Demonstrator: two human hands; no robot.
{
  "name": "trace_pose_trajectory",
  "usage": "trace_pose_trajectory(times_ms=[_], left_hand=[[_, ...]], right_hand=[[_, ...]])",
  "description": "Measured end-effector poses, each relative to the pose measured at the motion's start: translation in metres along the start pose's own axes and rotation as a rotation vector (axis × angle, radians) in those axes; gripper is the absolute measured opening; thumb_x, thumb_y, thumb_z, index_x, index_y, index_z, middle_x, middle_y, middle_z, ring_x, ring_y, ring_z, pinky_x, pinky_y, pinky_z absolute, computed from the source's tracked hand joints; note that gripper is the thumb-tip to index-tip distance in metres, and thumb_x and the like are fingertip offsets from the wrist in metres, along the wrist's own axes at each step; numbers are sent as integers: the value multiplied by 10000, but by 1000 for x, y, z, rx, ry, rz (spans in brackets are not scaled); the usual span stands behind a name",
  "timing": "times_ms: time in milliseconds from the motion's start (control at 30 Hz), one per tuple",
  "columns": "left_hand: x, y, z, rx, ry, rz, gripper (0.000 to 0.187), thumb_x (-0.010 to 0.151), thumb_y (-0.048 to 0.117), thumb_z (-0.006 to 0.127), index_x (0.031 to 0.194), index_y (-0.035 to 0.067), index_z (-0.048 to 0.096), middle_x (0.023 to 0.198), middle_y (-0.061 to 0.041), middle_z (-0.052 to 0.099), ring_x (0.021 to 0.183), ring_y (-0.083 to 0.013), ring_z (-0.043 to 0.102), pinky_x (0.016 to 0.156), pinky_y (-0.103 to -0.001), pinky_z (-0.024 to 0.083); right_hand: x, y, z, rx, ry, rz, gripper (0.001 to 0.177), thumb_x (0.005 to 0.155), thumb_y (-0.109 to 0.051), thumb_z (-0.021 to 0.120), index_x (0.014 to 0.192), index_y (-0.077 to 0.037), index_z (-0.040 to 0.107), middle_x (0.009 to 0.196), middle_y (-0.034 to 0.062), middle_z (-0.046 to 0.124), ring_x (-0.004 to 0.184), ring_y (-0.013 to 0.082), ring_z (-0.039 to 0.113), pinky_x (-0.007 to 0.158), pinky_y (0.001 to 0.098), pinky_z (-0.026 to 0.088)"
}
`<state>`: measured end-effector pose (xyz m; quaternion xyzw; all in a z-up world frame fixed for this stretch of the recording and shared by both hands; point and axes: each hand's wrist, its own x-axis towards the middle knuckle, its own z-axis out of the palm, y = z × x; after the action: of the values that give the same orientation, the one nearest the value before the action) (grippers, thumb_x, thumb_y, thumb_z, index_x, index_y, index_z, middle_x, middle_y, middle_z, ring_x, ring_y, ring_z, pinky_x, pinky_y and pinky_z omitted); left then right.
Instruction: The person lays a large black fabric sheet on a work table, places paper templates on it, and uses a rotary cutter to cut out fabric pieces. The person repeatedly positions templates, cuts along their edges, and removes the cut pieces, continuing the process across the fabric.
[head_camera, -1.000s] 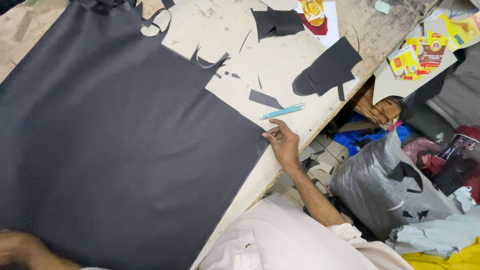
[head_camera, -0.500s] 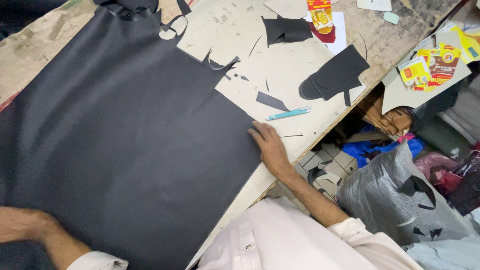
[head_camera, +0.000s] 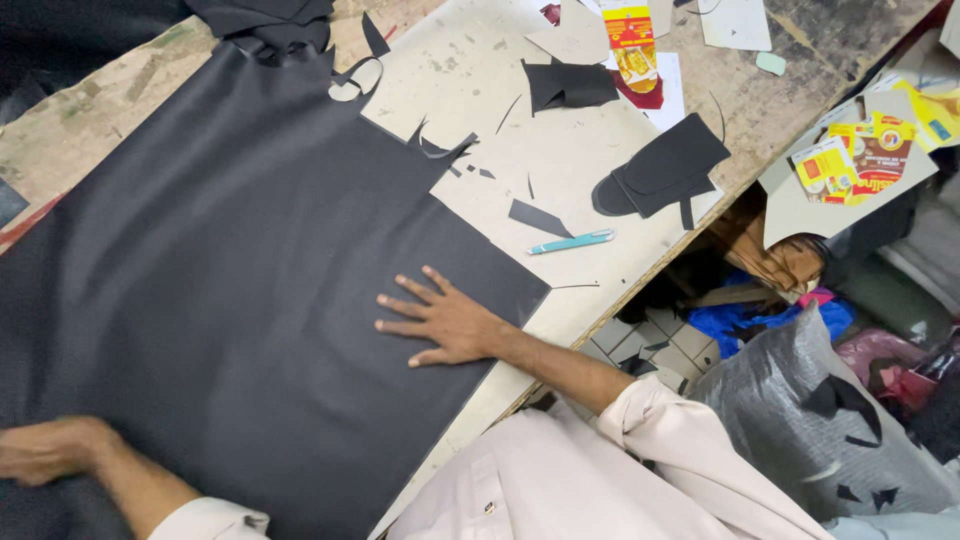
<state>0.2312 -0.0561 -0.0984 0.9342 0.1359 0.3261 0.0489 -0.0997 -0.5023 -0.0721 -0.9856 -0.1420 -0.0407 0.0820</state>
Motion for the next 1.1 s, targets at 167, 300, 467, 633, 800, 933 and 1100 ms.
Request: trace_pose_trajectory(times_ms=[167,300,467,633,800,933,1100], left_hand=[[-80,98,-74,-393,-146,380,765,1074,136,764,1654,-67,308,1685,-305,296,1600,-461,253,1270,-612,203],[-199,192,-151,-860,-782,904,667,914,181,732,1529,116,480,1534,-126,501,1466,-293,430,1195,-458,364],[-225,229,-170,-717,-668,1075,713,1001,485,548,1589,109,398,1663,-93,345,1548,-263,284,1259,-540,156],[-220,164,-162,-434,-548,749,752,1009,562,500,1612,128,379,1708,-159,262,1577,-307,239,1256,-616,127],[-247,121,-178,-303,-505,687,894,881,736,507,1575,182,405,1677,-189,249,1543,-342,219,1187,-713,67],[-261,115,-180,-312,-510,630,925,859,773,525,1589,218,407,1699,-160,242,1575,-330,193,1212,-722,32],[-257,120,-186,-316,-512,615,927,840,767,542,1577,223,406,1692,-162,233,1565,-332,175,1183,-730,-1]], right_hand=[[-4,-3,4,50,-52,-352,634,1016,-696,311,1588,-424,323,1708,-25,250,1593,306,136,1285,645,29],[-8,-5,-3,31,-213,-420,644,1031,-694,285,1605,-405,325,1701,-26,275,1601,293,156,1304,649,15],[-22,-13,-10,76,-191,-535,659,1006,-671,277,1581,-358,360,1671,9,275,1549,372,129,1237,669,-14],[-81,-15,-7,250,-230,-562,690,1029,-648,297,1590,-258,394,1681,39,335,1582,326,171,1293,587,61],[-123,10,-4,309,6,-238,364,1034,-297,552,1332,-101,624,1434,90,619,1363,271,557,1140,434,453],[-140,79,-24,-55,474,294,313,893,-45,687,1195,-122,717,1225,101,698,1109,265,657,916,359,573],[-153,129,-46,-29,374,360,232,881,-127,763,1109,-92,735,955,67,652,883,266,583,777,404,513]])
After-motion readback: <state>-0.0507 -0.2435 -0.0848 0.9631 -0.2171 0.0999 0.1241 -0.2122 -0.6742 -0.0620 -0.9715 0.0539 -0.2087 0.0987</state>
